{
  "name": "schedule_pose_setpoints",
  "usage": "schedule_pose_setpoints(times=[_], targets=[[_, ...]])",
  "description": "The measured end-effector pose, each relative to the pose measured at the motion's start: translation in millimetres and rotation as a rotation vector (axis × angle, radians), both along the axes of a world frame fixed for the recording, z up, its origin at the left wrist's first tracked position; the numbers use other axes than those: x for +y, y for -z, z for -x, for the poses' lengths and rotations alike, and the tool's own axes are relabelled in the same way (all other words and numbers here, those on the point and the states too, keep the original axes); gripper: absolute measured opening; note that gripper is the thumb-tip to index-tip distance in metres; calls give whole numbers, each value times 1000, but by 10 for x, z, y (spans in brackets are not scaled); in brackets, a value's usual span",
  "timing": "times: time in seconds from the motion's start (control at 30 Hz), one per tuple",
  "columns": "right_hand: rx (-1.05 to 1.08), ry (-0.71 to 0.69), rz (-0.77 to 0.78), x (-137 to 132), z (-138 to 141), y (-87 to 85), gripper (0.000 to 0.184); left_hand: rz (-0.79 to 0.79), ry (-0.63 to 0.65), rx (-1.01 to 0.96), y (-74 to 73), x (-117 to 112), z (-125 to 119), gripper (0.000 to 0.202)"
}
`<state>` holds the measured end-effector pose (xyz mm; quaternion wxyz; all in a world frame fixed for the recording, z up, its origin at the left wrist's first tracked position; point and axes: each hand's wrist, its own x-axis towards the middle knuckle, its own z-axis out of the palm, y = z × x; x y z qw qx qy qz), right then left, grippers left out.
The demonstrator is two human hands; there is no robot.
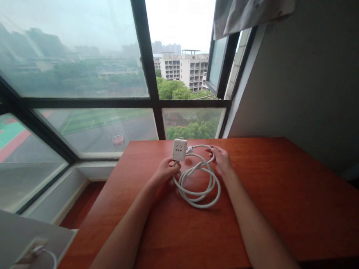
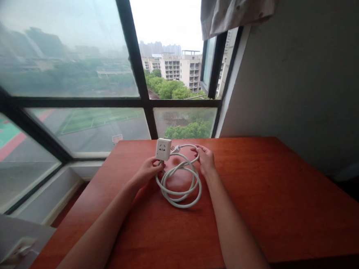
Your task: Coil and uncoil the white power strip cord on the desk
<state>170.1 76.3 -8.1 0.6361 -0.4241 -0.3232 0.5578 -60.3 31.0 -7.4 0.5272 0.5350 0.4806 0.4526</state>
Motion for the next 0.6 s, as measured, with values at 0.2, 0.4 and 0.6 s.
schedule_pose_setpoints(times=[0.2,0.4,0.6], targets=[[56,-90,-16,-32,-176,-5,27,-62,-131,168,70,97,135,21],[57,-278,-5,-44,-295,50,26,-296,-268,765,79,107,256,20],[69,-286,-36,-44,-340,60,31,-442,-276,923,-188,-10,122,13]])
